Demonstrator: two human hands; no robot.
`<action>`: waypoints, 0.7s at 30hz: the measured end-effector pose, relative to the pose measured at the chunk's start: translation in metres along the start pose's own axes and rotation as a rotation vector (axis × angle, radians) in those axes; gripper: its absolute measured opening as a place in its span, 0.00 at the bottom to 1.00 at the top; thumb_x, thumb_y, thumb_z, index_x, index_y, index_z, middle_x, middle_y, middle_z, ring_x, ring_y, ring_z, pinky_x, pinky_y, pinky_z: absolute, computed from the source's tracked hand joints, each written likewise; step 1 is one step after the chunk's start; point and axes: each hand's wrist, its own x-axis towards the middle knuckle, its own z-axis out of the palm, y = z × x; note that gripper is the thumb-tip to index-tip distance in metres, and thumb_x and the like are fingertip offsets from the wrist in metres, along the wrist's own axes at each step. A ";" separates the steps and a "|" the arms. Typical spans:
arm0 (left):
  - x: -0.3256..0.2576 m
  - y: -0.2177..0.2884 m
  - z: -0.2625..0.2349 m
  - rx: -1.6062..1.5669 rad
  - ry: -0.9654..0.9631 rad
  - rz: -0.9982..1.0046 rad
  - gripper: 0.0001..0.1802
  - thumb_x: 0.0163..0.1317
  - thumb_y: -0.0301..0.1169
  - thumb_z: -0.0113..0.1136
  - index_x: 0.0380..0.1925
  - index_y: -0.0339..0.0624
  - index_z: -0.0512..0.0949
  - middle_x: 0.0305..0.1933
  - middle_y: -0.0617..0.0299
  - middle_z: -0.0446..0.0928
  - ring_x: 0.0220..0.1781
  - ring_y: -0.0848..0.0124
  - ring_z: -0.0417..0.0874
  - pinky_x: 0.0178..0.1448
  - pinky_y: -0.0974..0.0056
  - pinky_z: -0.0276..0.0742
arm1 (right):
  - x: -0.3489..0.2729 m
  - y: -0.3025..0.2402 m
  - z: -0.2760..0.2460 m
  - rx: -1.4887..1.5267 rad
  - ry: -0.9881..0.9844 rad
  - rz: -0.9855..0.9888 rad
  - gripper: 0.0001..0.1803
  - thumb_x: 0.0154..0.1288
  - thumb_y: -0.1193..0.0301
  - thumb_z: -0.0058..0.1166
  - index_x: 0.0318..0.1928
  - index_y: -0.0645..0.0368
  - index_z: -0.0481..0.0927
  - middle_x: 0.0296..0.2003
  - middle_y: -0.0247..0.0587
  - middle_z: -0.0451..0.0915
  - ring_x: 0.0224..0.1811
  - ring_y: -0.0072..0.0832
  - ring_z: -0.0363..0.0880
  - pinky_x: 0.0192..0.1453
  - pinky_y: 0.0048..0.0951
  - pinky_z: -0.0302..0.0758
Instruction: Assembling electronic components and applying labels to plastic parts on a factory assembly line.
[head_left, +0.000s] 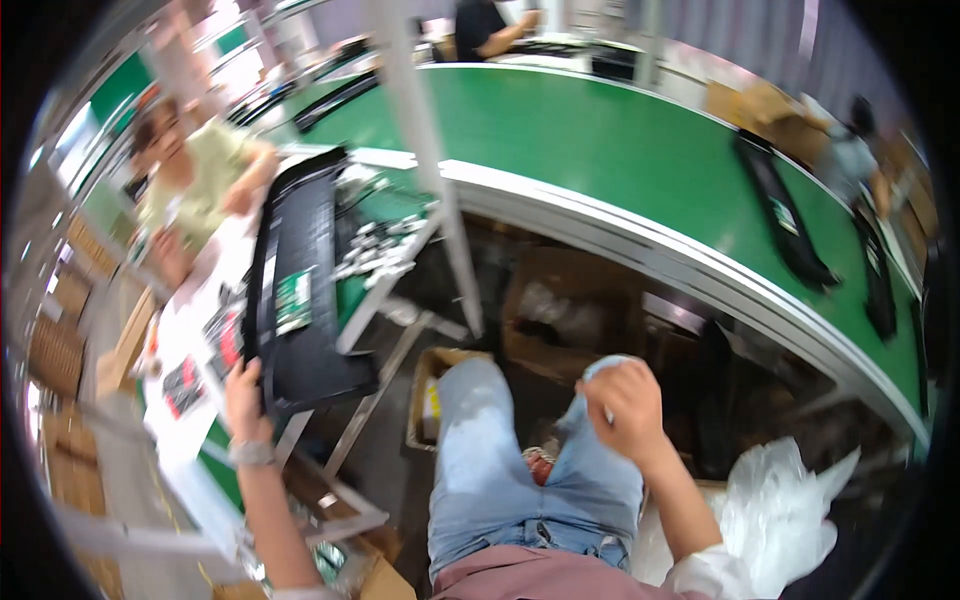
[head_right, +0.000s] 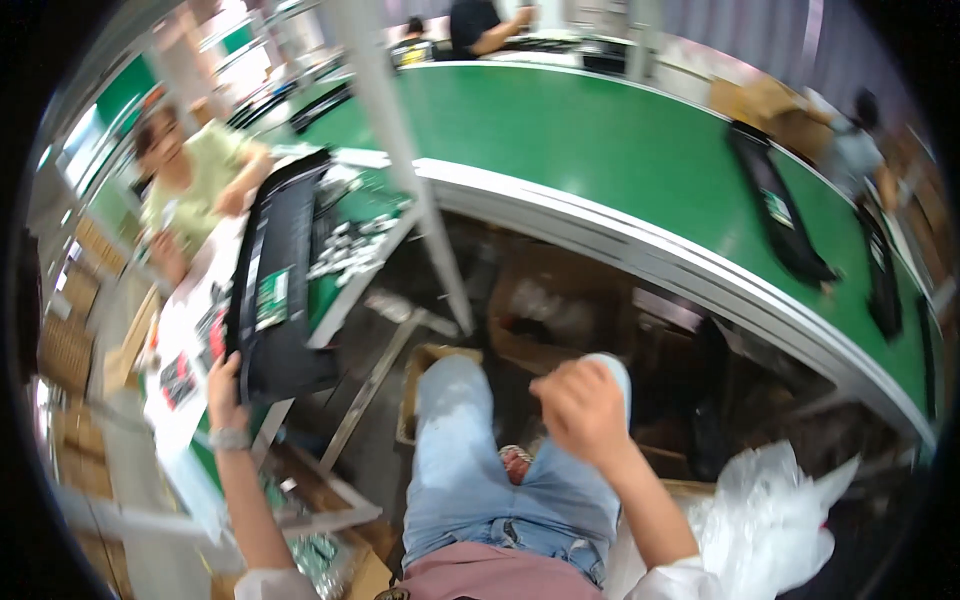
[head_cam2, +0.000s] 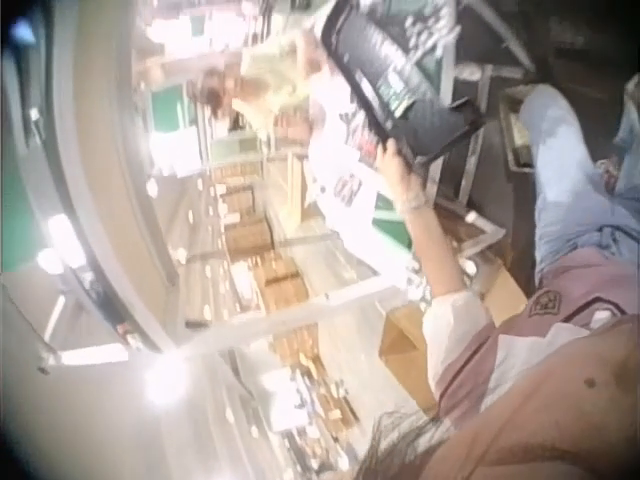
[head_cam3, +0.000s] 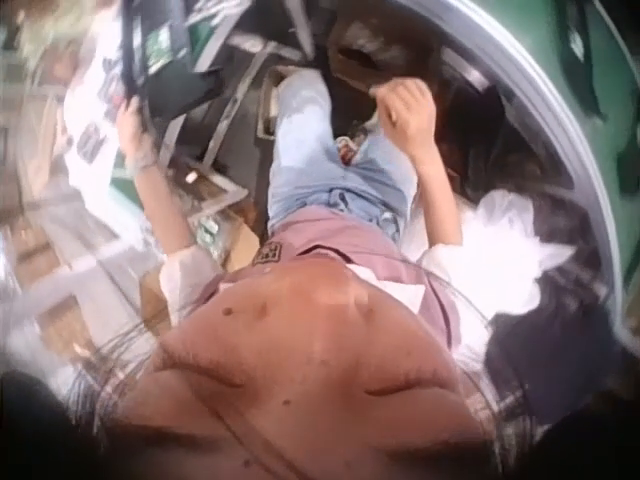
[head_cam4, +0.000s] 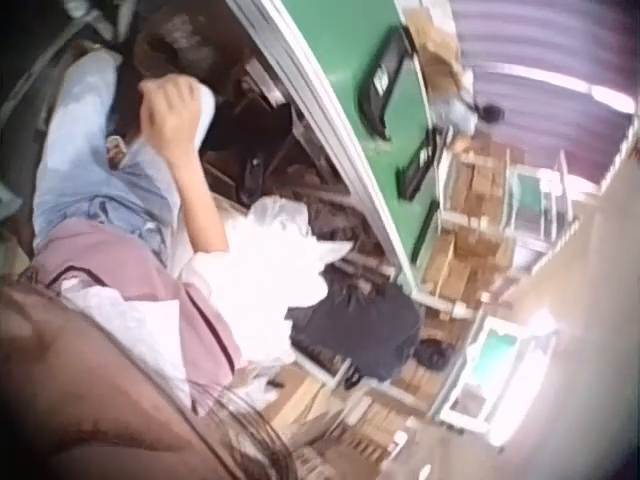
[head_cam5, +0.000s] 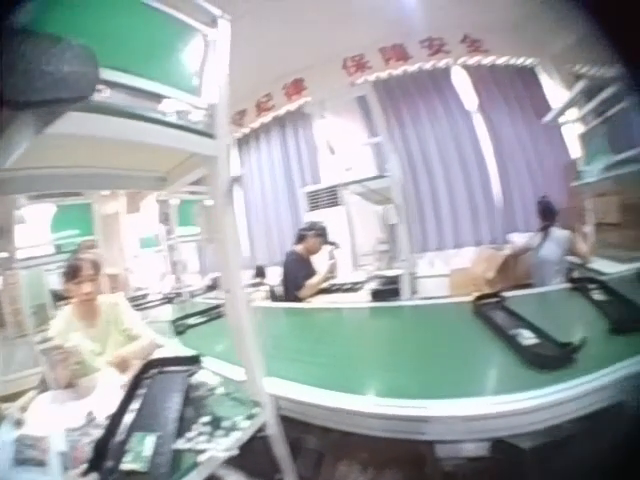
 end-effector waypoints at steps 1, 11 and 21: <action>0.007 0.006 -0.013 -0.044 -0.090 -0.030 0.15 0.67 0.29 0.57 0.52 0.37 0.75 0.44 0.60 0.82 0.40 0.68 0.84 0.44 0.65 0.81 | 0.003 0.021 -0.008 -0.033 0.092 0.076 0.11 0.46 0.82 0.60 0.34 0.58 0.81 0.30 0.38 0.81 0.38 0.38 0.81 0.45 0.37 0.76; 0.015 0.013 -0.016 0.237 0.031 0.269 0.24 0.69 0.36 0.57 0.62 0.35 0.71 0.63 0.57 0.73 0.62 0.67 0.73 0.67 0.63 0.67 | -0.042 0.266 -0.201 -1.332 0.054 0.570 0.34 0.51 0.80 0.54 0.63 0.58 0.69 0.63 0.44 0.70 0.70 0.40 0.64 0.69 0.53 0.64; -0.219 -0.011 0.120 0.125 -0.822 0.543 0.26 0.66 0.39 0.58 0.57 0.30 0.71 0.58 0.46 0.75 0.56 0.61 0.79 0.62 0.56 0.74 | 0.049 0.167 -0.137 -0.679 -0.125 0.163 0.10 0.47 0.69 0.65 0.30 0.57 0.81 0.32 0.40 0.81 0.40 0.38 0.81 0.36 0.42 0.78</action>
